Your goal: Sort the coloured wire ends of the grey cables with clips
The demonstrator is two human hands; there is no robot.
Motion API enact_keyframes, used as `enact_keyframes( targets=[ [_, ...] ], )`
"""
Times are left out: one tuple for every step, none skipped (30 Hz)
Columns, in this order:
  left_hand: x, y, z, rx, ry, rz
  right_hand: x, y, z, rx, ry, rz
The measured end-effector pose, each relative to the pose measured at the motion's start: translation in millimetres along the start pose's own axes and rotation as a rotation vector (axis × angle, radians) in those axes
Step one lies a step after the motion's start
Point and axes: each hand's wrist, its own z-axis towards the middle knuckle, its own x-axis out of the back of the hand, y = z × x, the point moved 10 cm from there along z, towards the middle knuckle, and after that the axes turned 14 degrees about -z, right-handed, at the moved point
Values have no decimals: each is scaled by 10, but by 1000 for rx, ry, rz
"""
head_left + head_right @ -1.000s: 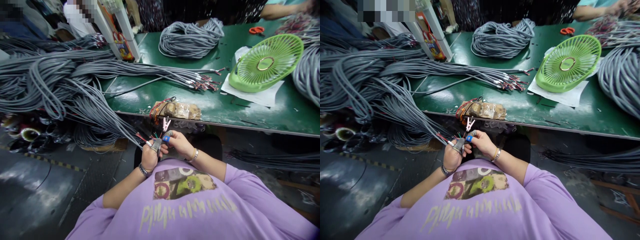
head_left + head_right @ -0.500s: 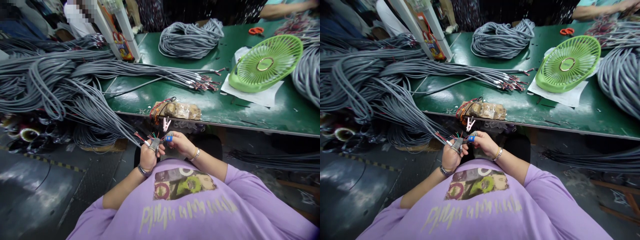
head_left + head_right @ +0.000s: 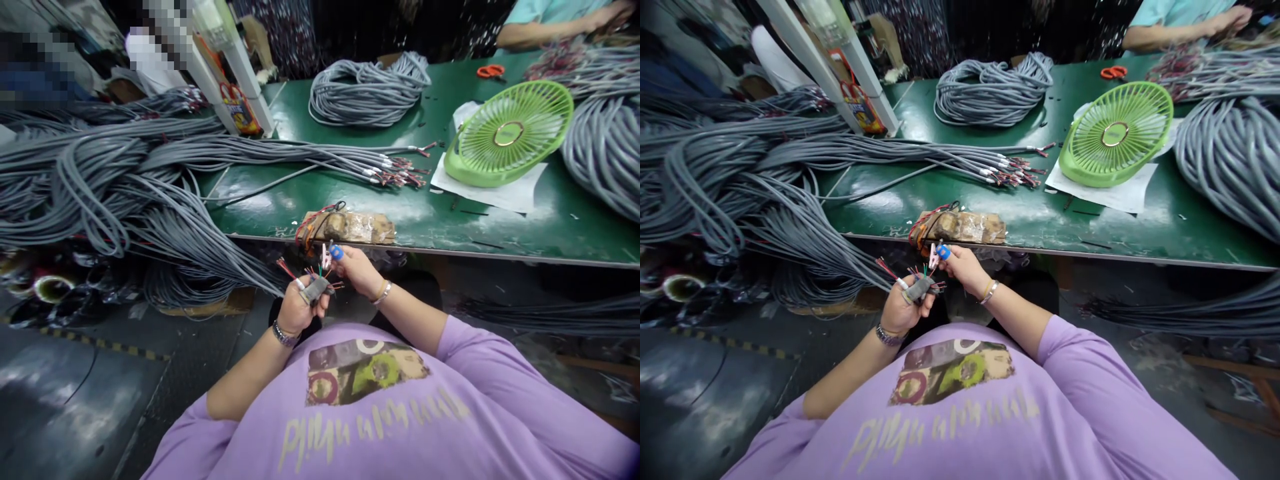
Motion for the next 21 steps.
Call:
enact_keyframes(
  targets=[
    [-12,-13,13,17,-14,5,52,-17,2,29,70,-35],
    [-21,-25,25,30,-27,8,73,-11,4,38,107,-39],
    [-25,-35,35,39,-36,8,55,18,11,25,104,-7],
    [-25,-43,45,43,-43,5,0,63,22,-6,63,56],
    [-25,-51,55,45,-50,-3,-74,107,31,-45,5,136],
    [-25,-61,65,48,-56,-12,-152,144,35,-87,-54,217],
    [-24,-74,75,52,-60,-21,-217,170,37,-125,-101,289],
    [-20,-89,85,56,-61,-28,-257,188,39,-155,-123,347],
    [-16,-104,94,62,-61,-32,-271,203,44,-177,-122,389],
    [-10,-118,104,66,-59,-32,-269,217,51,-192,-106,418],
    [-4,-131,112,70,-56,-30,-256,231,59,-201,-82,438],
    [1,-142,119,74,-53,-29,-243,243,67,-205,-60,451],
    [3,-151,125,76,-53,-31,-229,253,75,-204,-39,460],
    [6,-157,129,78,-53,-35,-218,261,82,-201,-22,465],
    [8,-162,132,78,-53,-41,-210,267,89,-197,-10,469],
    [10,-167,134,78,-53,-48,-206,272,95,-192,-2,472],
    [12,-171,134,78,-55,-53,-206,275,100,-189,0,476],
    [12,-177,133,79,-58,-57,-209,276,103,-186,-1,481],
    [11,-183,132,81,-62,-59,-214,276,104,-185,-5,485],
    [10,-189,130,84,-65,-58,-220,275,103,-185,-12,490],
    [9,-195,128,87,-67,-54,-228,274,99,-188,-22,494]
  ],
)
